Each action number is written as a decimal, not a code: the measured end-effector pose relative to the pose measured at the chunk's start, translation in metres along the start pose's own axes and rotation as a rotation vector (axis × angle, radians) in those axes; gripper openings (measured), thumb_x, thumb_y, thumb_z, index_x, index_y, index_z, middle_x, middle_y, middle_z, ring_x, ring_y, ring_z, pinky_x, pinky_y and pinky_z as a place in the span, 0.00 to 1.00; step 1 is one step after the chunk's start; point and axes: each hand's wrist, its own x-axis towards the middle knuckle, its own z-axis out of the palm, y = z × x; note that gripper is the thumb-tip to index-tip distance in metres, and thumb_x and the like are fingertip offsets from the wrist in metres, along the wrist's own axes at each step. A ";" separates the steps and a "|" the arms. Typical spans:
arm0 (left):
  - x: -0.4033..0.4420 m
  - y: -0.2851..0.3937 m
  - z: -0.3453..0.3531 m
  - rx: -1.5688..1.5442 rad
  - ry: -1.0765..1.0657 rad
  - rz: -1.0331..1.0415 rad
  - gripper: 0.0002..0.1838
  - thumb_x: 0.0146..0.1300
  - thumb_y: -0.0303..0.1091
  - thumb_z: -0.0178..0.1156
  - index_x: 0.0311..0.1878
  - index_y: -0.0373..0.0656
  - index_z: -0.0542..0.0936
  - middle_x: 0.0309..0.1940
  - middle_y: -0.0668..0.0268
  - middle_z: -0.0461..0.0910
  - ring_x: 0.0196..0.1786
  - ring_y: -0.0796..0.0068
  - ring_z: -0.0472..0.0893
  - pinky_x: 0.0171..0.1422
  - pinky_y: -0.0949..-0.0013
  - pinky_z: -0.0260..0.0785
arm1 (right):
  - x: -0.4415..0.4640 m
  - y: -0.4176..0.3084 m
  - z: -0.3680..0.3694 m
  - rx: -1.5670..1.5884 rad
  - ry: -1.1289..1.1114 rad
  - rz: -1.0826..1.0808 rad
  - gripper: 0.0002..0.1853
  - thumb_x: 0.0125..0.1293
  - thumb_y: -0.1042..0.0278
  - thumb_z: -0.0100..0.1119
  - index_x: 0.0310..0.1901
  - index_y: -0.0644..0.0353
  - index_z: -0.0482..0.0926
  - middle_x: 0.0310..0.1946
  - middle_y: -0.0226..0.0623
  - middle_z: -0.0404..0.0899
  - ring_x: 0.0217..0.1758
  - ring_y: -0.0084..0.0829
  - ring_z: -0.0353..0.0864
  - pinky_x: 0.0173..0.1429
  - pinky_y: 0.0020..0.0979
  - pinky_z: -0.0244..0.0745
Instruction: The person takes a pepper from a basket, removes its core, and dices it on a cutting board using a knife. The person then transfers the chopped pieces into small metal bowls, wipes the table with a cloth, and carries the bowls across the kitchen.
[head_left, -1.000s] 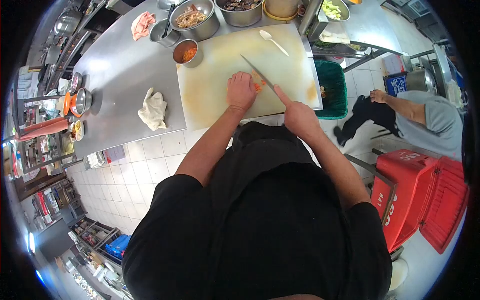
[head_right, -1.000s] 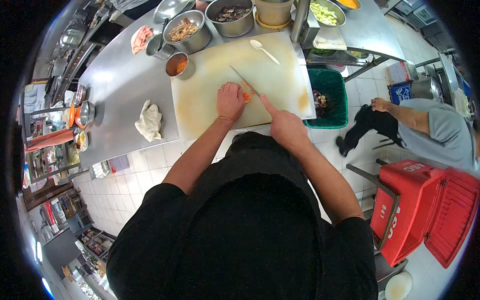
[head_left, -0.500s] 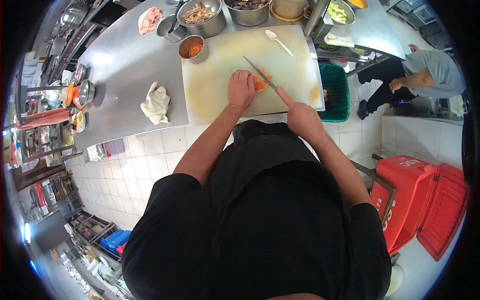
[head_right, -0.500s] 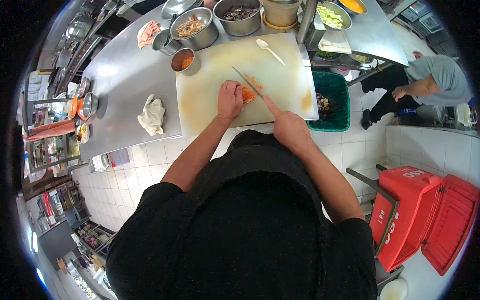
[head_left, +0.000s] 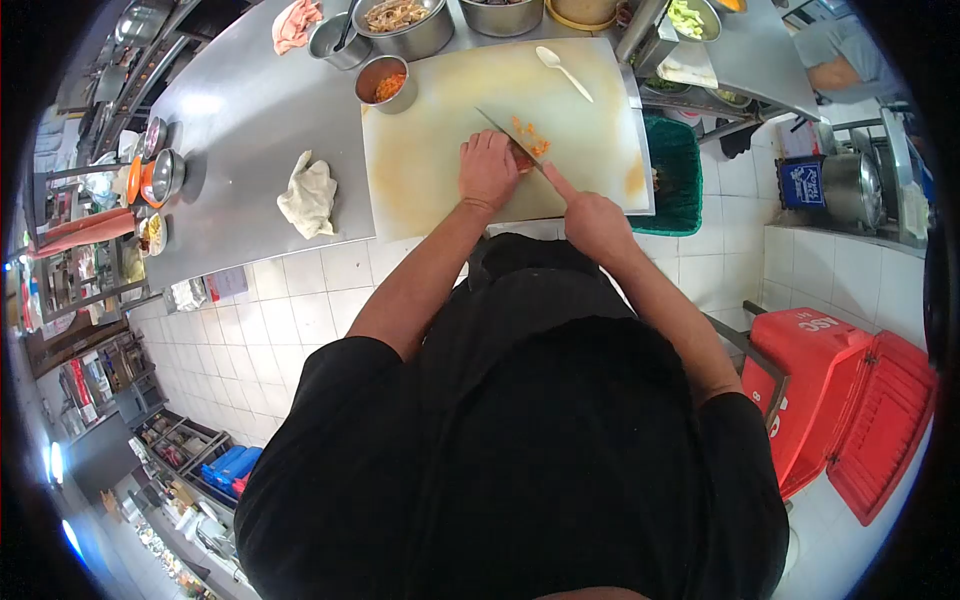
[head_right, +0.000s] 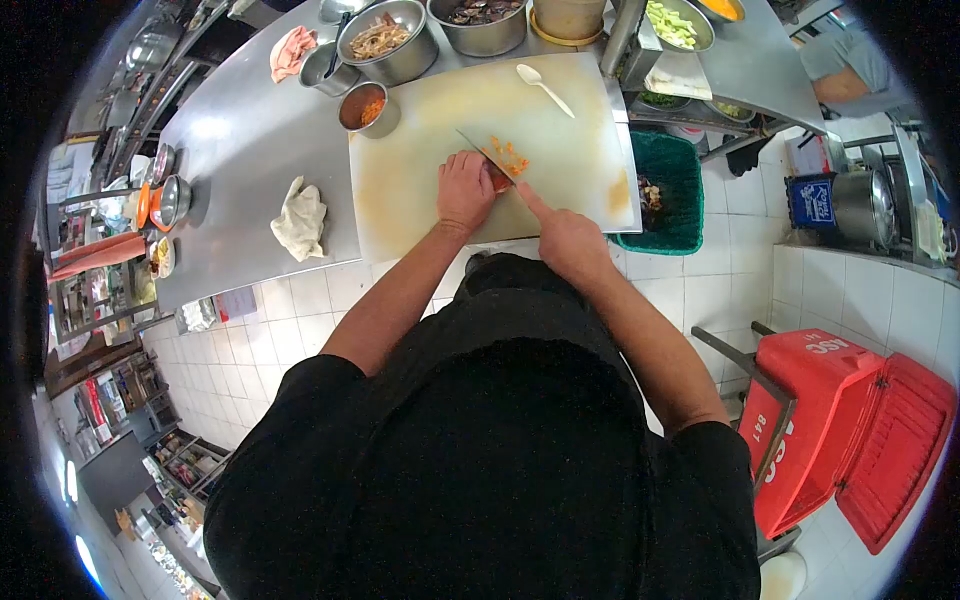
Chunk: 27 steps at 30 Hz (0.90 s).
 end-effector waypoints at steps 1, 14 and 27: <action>0.002 -0.001 0.001 0.010 -0.012 -0.003 0.07 0.64 0.33 0.58 0.43 0.43 0.78 0.44 0.57 0.79 0.50 0.53 0.77 0.55 0.49 0.68 | -0.005 -0.004 -0.010 0.015 -0.030 0.019 0.46 0.64 0.78 0.52 0.83 0.34 0.54 0.36 0.56 0.86 0.39 0.56 0.87 0.47 0.56 0.81; -0.003 -0.008 0.001 -0.199 0.082 -0.034 0.05 0.68 0.29 0.56 0.44 0.41 0.78 0.44 0.54 0.79 0.51 0.49 0.77 0.58 0.49 0.68 | -0.007 -0.009 -0.019 0.034 -0.049 0.017 0.45 0.64 0.78 0.51 0.83 0.36 0.54 0.35 0.56 0.85 0.39 0.55 0.87 0.47 0.55 0.81; -0.008 -0.002 -0.002 -0.077 0.047 -0.002 0.06 0.65 0.29 0.57 0.44 0.41 0.77 0.43 0.55 0.78 0.50 0.49 0.76 0.55 0.49 0.67 | -0.011 -0.007 0.015 0.085 0.000 0.022 0.47 0.64 0.78 0.51 0.84 0.34 0.51 0.34 0.56 0.85 0.38 0.56 0.86 0.47 0.55 0.80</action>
